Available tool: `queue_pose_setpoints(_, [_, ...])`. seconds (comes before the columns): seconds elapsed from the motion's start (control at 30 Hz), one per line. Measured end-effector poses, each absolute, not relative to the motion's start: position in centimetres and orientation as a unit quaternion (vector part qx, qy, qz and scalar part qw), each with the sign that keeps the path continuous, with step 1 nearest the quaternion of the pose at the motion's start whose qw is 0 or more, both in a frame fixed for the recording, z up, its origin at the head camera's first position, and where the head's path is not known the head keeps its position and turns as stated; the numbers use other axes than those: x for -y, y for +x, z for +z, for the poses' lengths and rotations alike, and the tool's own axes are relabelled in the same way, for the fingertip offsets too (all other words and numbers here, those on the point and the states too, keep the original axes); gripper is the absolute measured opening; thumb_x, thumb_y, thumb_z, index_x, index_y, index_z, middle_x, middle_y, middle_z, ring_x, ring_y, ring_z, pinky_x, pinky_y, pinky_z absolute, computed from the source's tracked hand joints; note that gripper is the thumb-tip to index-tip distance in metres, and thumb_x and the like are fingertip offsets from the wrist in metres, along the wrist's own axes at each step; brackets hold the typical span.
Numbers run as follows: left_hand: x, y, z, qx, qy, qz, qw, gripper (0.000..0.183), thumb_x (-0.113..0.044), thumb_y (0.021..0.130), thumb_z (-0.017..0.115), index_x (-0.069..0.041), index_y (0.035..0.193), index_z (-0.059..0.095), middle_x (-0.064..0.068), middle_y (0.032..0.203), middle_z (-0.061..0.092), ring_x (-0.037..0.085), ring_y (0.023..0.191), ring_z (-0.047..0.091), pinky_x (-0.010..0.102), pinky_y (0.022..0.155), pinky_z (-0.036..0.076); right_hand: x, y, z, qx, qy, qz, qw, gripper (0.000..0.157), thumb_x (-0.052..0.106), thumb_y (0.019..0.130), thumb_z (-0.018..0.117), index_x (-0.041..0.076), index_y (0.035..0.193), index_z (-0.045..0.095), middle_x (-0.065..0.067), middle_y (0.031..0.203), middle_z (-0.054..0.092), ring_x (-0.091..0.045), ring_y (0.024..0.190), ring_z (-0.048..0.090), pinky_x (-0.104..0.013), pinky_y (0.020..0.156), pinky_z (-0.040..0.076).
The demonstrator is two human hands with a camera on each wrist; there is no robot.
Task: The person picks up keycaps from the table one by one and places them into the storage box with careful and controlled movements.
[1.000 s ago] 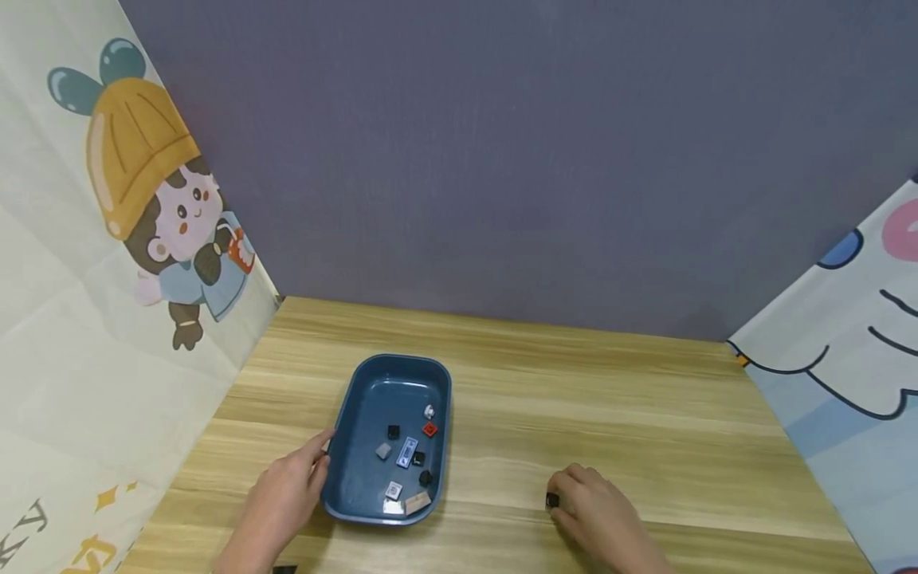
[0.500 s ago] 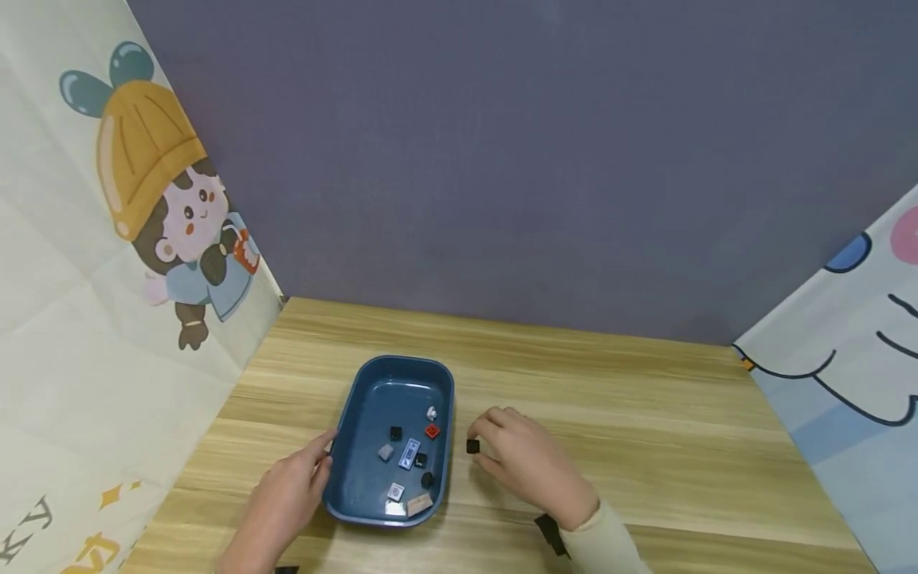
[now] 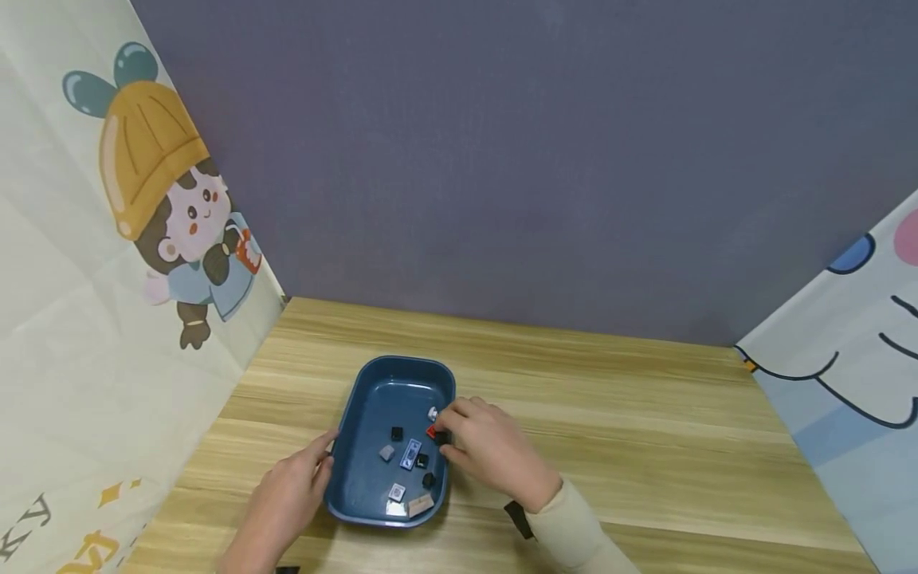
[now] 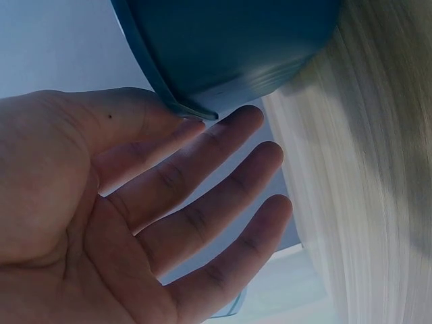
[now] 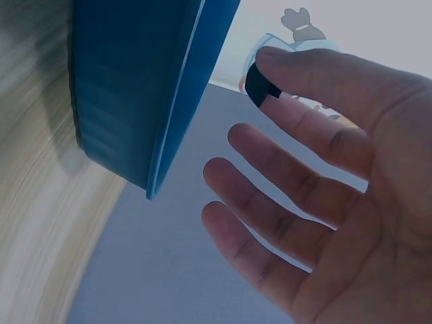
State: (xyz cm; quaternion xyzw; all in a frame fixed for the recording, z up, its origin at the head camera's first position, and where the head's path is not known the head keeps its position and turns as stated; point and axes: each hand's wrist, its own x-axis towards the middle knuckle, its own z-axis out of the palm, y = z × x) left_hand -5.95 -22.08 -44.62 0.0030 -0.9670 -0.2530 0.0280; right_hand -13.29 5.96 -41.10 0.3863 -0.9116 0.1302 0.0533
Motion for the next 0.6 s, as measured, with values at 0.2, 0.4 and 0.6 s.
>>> queue_pose_setpoints(0.2, [22.02, -6.04, -44.55, 0.967, 0.002, -0.252, 0.032, 0.038, -0.005, 0.095, 0.065, -0.001, 0.132, 0.062, 0.014, 0.102, 0.073, 0.030, 0.086, 0.071, 0.051, 0.071, 0.056, -5.70, -13.37, -41.43, 0.912, 0.386, 0.125, 0.051, 0.025, 0.029, 0.087, 0.080, 0.020, 0.110, 0.072, 0.003, 0.113, 0.066, -0.013, 0.094, 0.060, -0.029, 0.078, 0.054])
queue_pose_setpoints(0.4, [22.01, -6.12, -44.64, 0.967, -0.006, -0.252, 0.039, 0.038, -0.005, 0.094, 0.065, 0.000, 0.132, 0.062, 0.016, 0.105, 0.072, 0.033, 0.088, 0.070, 0.052, 0.074, 0.056, -5.84, -13.39, -41.46, 0.913, 0.384, 0.122, 0.058, 0.030, 0.028, 0.087, 0.080, 0.017, 0.113, 0.071, 0.001, 0.113, 0.066, -0.015, 0.095, 0.061, -0.031, 0.080, 0.055])
queue_pose_setpoints(0.6, [21.90, -6.00, -44.47, 0.971, -0.032, -0.215, 0.100, 0.038, -0.005, 0.092, 0.068, 0.000, 0.129, 0.063, 0.022, 0.111, 0.068, 0.042, 0.096, 0.068, 0.057, 0.076, 0.055, -6.55, -13.18, -41.27, 0.916, 0.373, 0.136, 0.062, 0.028, 0.028, 0.086, 0.081, 0.016, 0.109, 0.072, 0.003, 0.109, 0.065, -0.016, 0.097, 0.061, -0.034, 0.083, 0.054])
